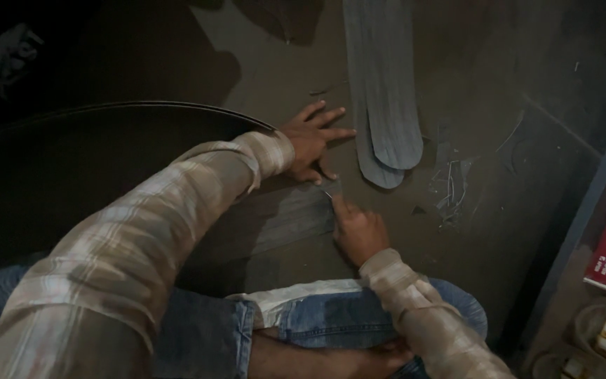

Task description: Cutting and shaping plastic or composite motorcycle fender parts using a manual cutter.

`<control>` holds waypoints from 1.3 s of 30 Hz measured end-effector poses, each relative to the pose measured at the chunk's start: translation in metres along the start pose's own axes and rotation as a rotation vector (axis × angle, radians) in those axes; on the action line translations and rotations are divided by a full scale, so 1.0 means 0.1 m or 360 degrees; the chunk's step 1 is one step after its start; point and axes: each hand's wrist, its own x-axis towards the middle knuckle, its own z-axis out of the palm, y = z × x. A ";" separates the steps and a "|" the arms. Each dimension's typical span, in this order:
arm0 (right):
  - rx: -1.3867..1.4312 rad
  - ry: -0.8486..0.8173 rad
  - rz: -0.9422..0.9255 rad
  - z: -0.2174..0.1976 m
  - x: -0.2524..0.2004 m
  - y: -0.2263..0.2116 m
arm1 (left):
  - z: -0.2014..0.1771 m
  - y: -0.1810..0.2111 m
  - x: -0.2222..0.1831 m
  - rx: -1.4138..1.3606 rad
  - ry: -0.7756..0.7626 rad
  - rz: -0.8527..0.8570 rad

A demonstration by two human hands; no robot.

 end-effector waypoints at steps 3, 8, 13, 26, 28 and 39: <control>0.0065 0.0072 -0.0045 0.08 -0.07 0.02 | 0.01 -0.01 0.01 0.0033 -0.0083 -0.0075; 0.0139 -0.0128 0.0249 0.22 -0.16 -0.03 | -0.03 0.01 0.00 0.0060 -0.0042 -0.0026; 0.0196 0.0002 0.0360 0.20 -0.18 -0.21 | 0.01 0.00 -0.02 0.0045 -0.0044 -0.0017; 0.0280 0.0213 0.0634 0.32 -0.29 -0.45 | 0.02 -0.02 0.00 0.0068 -0.0068 -0.0031; 0.0292 0.0264 0.0636 0.35 -0.30 -0.48 | 0.03 -0.04 -0.01 0.0029 -0.0027 -0.0005; 0.0388 0.0280 0.0934 0.24 -0.33 -0.79 | 0.17 -0.11 0.10 0.0216 -0.0018 -0.0030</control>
